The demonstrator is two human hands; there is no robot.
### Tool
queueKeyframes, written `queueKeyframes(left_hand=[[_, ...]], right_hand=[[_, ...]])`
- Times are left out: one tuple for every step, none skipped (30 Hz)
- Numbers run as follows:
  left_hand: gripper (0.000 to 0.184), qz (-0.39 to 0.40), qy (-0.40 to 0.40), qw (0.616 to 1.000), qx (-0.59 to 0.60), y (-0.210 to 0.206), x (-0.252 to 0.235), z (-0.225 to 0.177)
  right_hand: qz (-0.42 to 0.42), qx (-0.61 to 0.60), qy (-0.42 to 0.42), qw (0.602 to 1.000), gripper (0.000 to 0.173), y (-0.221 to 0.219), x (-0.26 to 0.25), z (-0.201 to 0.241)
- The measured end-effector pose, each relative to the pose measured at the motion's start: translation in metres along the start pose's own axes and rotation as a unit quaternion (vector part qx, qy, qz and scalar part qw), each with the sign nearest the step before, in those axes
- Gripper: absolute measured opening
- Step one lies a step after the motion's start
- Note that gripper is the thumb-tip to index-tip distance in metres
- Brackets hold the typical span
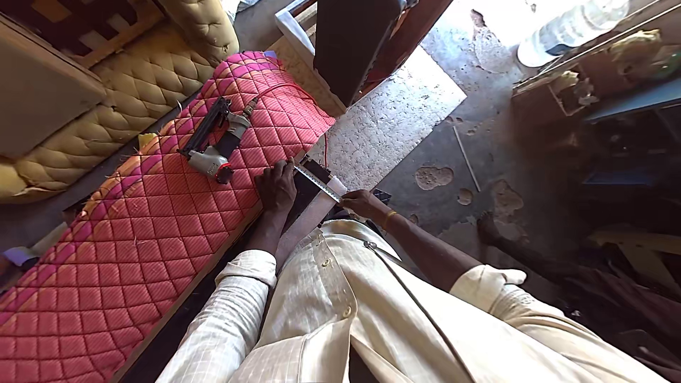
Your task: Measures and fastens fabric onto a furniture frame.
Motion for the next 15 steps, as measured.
queueKeyframes(left_hand=[[0.034, 0.000, 0.001, 1.000, 0.004, 0.0004, -0.0003, -0.0005], [0.035, 0.001, 0.002, 1.000, 0.006, 0.0003, 0.0000, -0.0005], [0.035, 0.003, 0.004, 1.000, 0.008, 0.0004, 0.0006, -0.0002], [0.037, 0.003, 0.006, 1.000, 0.007, 0.0004, 0.0010, 0.0000], [0.037, -0.002, 0.010, 1.000, 0.006, -0.0002, 0.0009, 0.0000], [0.036, -0.007, 0.015, 1.000, 0.008, -0.0017, 0.0007, -0.0002], [0.036, -0.011, 0.019, 1.000, 0.009, -0.0030, 0.0007, -0.0008], [0.036, -0.011, 0.023, 1.000, 0.008, -0.0035, 0.0009, -0.0017], [0.037, -0.006, 0.027, 1.000, 0.004, -0.0033, 0.0011, -0.0025], [0.038, -0.001, 0.030, 1.000, -0.001, -0.0023, 0.0006, -0.0030], [0.039, 0.003, 0.033, 0.999, -0.007, -0.0011, -0.0005, -0.0034], [0.040, 0.006, 0.035, 0.999, -0.014, 0.0002, -0.0016, -0.0044], [0.040, 0.009, 0.038, 0.999, -0.022, 0.0010, -0.0018, -0.0059], [0.040, 0.013, 0.042, 0.999, -0.030, 0.0011, -0.0014, -0.0072], [0.040, 0.015, 0.045, 0.998, -0.037, 0.0011, -0.0018, -0.0081]], right_hand=[[-0.001, -0.007, -0.003, 1.000, 0.029, -0.0002, 0.0004, 0.0003], [-0.001, -0.012, -0.008, 1.000, 0.028, -0.0004, 0.0007, 0.0006], [-0.003, -0.015, -0.011, 1.000, 0.028, -0.0011, 0.0004, 0.0005], [-0.006, -0.017, -0.013, 1.000, 0.028, -0.0020, -0.0002, 0.0008], [-0.010, -0.019, -0.013, 1.000, 0.028, -0.0027, -0.0008, 0.0017], [-0.014, -0.019, -0.013, 1.000, 0.028, -0.0032, -0.0012, 0.0028], [-0.016, -0.019, -0.015, 1.000, 0.028, -0.0039, -0.0016, 0.0033], [-0.017, -0.015, -0.018, 1.000, 0.028, -0.0041, -0.0019, 0.0032], [-0.018, -0.011, -0.020, 1.000, 0.028, -0.0040, -0.0024, 0.0029], [-0.017, -0.008, -0.021, 1.000, 0.027, -0.0034, -0.0031, 0.0032], [-0.016, -0.006, -0.020, 1.000, 0.027, -0.0026, -0.0041, 0.0041], [-0.016, -0.004, -0.018, 1.000, 0.026, -0.0023, -0.0050, 0.0045], [-0.016, -0.002, -0.018, 1.000, 0.026, -0.0025, -0.0053, 0.0040], [-0.015, 0.000, -0.019, 1.000, 0.026, -0.0029, -0.0054, 0.0032], [-0.012, 0.003, -0.018, 1.000, 0.026, -0.0024, -0.0061, 0.0028]])
Point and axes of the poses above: each hand's wrist, its own x-axis away from the middle knuckle, its own y-axis out of the back of the hand, z = x × y, the point moved 1 cm from there along -x, towards the middle knuckle, and after that the axes turned 4 degrees about z, right-handed, at the moved point
